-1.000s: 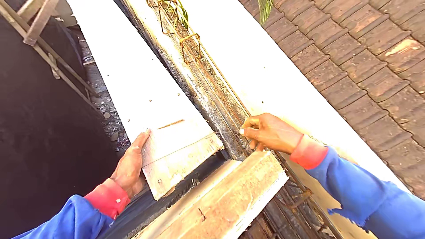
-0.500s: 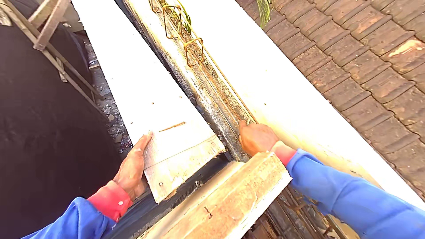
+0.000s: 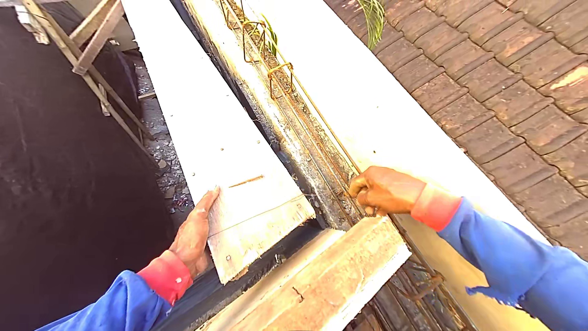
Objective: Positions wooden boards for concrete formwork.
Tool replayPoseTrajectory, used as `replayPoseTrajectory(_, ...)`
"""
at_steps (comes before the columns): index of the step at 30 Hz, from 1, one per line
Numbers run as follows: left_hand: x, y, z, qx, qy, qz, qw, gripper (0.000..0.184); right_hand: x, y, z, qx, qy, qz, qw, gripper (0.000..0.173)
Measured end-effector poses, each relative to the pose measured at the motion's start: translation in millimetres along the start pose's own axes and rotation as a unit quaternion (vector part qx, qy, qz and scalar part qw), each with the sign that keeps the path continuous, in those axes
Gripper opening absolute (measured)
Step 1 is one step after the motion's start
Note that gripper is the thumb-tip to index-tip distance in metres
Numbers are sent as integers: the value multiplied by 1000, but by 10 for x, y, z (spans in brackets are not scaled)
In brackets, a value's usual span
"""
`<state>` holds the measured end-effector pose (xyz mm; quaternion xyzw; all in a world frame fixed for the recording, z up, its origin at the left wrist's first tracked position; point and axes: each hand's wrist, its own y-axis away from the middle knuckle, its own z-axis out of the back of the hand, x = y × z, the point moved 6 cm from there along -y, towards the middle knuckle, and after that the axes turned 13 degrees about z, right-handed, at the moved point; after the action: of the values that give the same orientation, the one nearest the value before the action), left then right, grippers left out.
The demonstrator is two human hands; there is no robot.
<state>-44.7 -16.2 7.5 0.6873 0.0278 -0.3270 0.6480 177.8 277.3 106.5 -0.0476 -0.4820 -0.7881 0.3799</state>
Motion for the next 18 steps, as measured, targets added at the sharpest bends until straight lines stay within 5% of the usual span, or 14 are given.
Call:
replayPoseTrajectory(3, -25, 27, -22, -5, 0, -5, 1000, 58, 8, 33, 45, -33, 18, 37, 999, 34)
replayPoseTrajectory(6, -44, 30, -34, -1, 0, -9, 1000, 58, 234, 20, 58, -103, 217, 110, 965, 49)
replayPoseTrajectory(10, -38, 107, -80, 53, 23, -10, 998, 55, 372, -32, -109, -201, 404, 293, 843, 16)
replayPoseTrajectory(13, -95, 122, -50, 44, 20, 9, 999, 61, 452, 18, 98, -330, 426, 353, 765, 16)
replayPoseTrajectory(16, -106, 95, -51, 19, -1, 17, 1000, 68, 635, 201, 708, -399, 227, 266, 847, 29)
replayPoseTrajectory(18, -160, 102, -19, 12, -6, 13, 1000, 71, 855, 431, 1154, -411, -5, 245, 878, 20)
